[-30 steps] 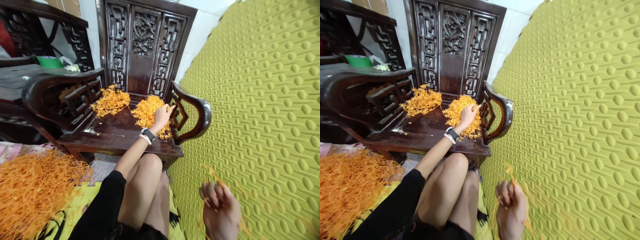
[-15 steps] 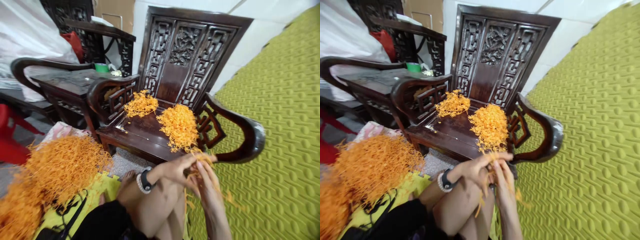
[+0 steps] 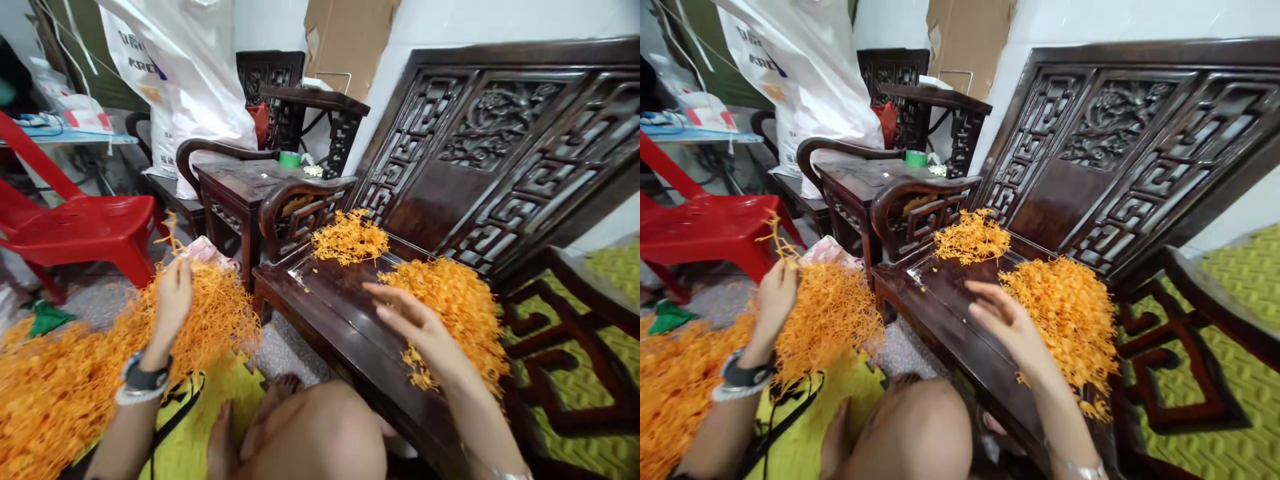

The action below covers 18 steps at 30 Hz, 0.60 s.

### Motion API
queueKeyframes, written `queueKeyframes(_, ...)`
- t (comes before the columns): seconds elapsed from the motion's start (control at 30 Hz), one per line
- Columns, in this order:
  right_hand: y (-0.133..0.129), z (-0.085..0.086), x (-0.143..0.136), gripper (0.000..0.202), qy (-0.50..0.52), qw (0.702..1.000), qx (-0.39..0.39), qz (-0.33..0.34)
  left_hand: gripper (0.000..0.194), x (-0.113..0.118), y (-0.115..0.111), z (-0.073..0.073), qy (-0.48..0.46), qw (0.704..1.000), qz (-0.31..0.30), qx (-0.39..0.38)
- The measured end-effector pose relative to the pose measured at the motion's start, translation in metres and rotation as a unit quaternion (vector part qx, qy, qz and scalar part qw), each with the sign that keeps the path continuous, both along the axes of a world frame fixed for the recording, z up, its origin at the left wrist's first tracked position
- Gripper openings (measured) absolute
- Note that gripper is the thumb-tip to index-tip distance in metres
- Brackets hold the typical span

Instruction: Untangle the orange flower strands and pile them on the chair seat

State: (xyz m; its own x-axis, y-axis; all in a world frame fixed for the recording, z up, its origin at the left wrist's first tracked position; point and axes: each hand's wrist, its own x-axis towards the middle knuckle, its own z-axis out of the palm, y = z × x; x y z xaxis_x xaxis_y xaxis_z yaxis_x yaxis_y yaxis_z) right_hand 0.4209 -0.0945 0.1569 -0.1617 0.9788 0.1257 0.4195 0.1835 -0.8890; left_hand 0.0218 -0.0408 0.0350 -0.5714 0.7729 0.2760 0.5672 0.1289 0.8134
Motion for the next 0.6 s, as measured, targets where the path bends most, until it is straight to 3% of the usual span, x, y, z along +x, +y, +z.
queueKeyframes(0.1, 0.073, -0.012, 0.047, 0.039, -0.173, 0.971, 0.088, -0.136, 0.027, -0.052, 0.024, -0.027, 0.023, 0.991, -0.011, -0.133)
queueKeyframes(0.17, 0.12, -0.026, 0.074, 0.033, -0.23, 0.955, 0.087, -0.166, 0.036, -0.064, 0.025, -0.035, 0.061, 0.975, 0.0, -0.212)
queueKeyframes(0.2, 0.14, -0.033, 0.085, 0.029, -0.254, 0.948, 0.083, -0.171, 0.037, -0.063, 0.022, -0.033, 0.101, 0.965, 0.012, -0.24)
queueKeyframes(0.27, 0.175, -0.046, 0.098, 0.022, -0.297, 0.937, 0.08, -0.165, 0.037, -0.046, 0.012, -0.016, 0.198, 0.949, 0.029, -0.244)
queueKeyframes(0.33, 0.202, -0.058, 0.104, 0.022, -0.347, 0.922, 0.084, -0.147, 0.037, -0.009, 0.008, 0.016, 0.251, 0.957, -0.03, -0.138)
queueKeyframes(0.4, 0.22, -0.069, 0.104, 0.027, -0.392, 0.908, 0.087, -0.123, 0.034, 0.046, 0.021, 0.05, 0.233, 0.96, -0.157, 0.016)
queueKeyframes(0.43, 0.226, -0.074, 0.104, 0.029, -0.412, 0.9, 0.085, -0.113, 0.034, 0.078, 0.036, 0.065, 0.236, 0.939, -0.24, 0.072)
queueKeyframes(0.5, 0.235, -0.083, 0.103, 0.029, -0.446, 0.885, 0.077, -0.11, 0.035, 0.148, 0.077, 0.081, 0.28, 0.866, -0.383, 0.159)
queueKeyframes(0.6, 0.238, -0.089, 0.102, 0.019, -0.47, 0.87, 0.083, -0.122, 0.042, 0.247, 0.148, 0.075, 0.363, 0.759, -0.508, 0.184)
